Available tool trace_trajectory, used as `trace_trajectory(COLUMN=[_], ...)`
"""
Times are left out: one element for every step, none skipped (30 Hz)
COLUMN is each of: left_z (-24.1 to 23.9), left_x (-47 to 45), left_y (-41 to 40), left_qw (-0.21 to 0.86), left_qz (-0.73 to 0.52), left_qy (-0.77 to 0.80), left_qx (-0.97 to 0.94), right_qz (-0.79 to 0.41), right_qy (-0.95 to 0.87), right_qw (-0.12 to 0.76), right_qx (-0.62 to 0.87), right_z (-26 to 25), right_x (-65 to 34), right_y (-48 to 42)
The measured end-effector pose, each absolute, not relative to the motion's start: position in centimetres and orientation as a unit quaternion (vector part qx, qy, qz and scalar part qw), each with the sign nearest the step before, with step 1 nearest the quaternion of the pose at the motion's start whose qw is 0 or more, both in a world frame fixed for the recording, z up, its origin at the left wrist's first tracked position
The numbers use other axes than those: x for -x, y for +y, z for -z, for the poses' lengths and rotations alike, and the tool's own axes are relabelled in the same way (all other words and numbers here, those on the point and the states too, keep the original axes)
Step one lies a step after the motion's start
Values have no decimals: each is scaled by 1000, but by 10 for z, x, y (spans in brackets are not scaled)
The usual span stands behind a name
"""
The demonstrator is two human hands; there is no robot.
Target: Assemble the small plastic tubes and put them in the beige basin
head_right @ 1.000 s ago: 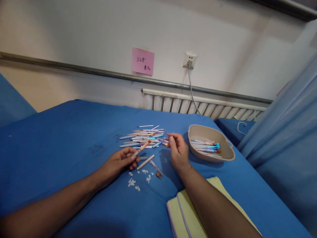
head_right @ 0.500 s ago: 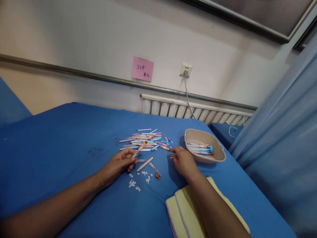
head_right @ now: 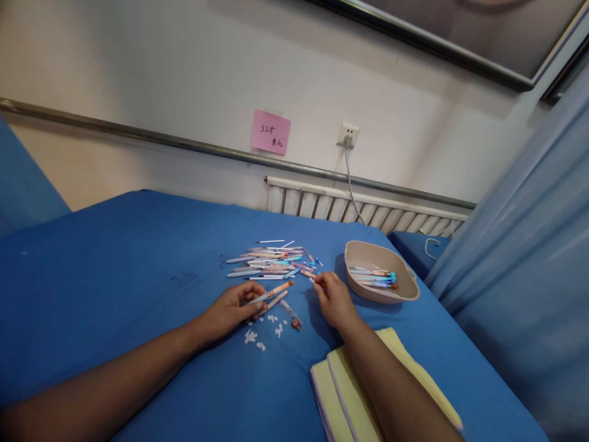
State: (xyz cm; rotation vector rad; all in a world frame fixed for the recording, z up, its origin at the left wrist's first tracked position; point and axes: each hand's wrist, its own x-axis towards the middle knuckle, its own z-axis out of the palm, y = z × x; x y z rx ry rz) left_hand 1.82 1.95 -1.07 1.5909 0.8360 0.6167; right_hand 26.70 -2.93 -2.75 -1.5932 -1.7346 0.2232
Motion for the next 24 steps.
trace_trajectory(left_z=[10, 9, 7, 6, 5, 5, 5, 5, 5, 5, 5, 6, 6, 5, 5, 4, 3, 3, 2, 2, 2, 2, 2, 2], left_x=[-18, -18, -18, -18, -18, -18, -18, -18, -18, -19, -19, -19, -20, -20, -20, -20, -20, -20, -20, -20, -20, -19, -19, -19], left_y=[19, 18, 17, 17, 16, 16, 16, 16, 16, 16, 17, 17, 17, 17, 17, 17, 17, 17, 17, 17, 17, 17, 17, 17], left_qw=[573, 564, 552, 540, 528, 519, 514, 513, 514, 517, 518, 518, 517, 516, 514, 512, 509, 507, 504, 502, 498, 494, 489, 485], left_qz=[-259, -255, -252, -251, -251, -250, -250, -248, -246, -244, -244, -245, -246, -248, -248, -246, -244, -242, -242, -243, -242, -242, -240, -239], left_qy=[357, 355, 355, 354, 354, 355, 355, 355, 356, 356, 356, 355, 355, 355, 355, 354, 354, 353, 353, 353, 353, 354, 355, 356], left_qx=[-690, -701, -711, -721, -730, -736, -740, -741, -741, -740, -739, -739, -739, -740, -741, -743, -745, -748, -750, -752, -754, -757, -760, -762], right_qz=[-120, -147, -165, -172, -172, -169, -168, -171, -177, -183, -188, -191, -191, -190, -189, -187, -185, -184, -182, -180, -176, -173, -170, -168], right_qy=[-670, -662, -659, -661, -668, -677, -684, -690, -692, -692, -691, -690, -689, -688, -686, -684, -683, -684, -685, -688, -691, -694, -697, -700], right_qw=[427, 463, 487, 499, 502, 501, 497, 495, 494, 494, 495, 497, 500, 503, 507, 511, 513, 515, 515, 514, 512, 509, 505, 501], right_qx=[595, 570, 550, 533, 521, 513, 506, 500, 496, 493, 491, 490, 488, 488, 486, 486, 485, 484, 482, 480, 479, 479, 479, 481], right_z=[26, 25, 23, 21, 19, 17, 16, 14, 14, 13, 13, 14, 14, 14, 14, 14, 13, 12, 11, 11, 10, 9, 8, 8], right_x=[-263, -259, -256, -254, -252, -250, -249, -249, -249, -250, -250, -251, -252, -252, -253, -253, -253, -253, -252, -252, -252, -251, -251, -251], right_y=[-30, -31, -33, -34, -35, -36, -37, -37, -37, -37, -36, -36, -36, -36, -36, -36, -36, -36, -37, -37, -38, -38, -39, -39])
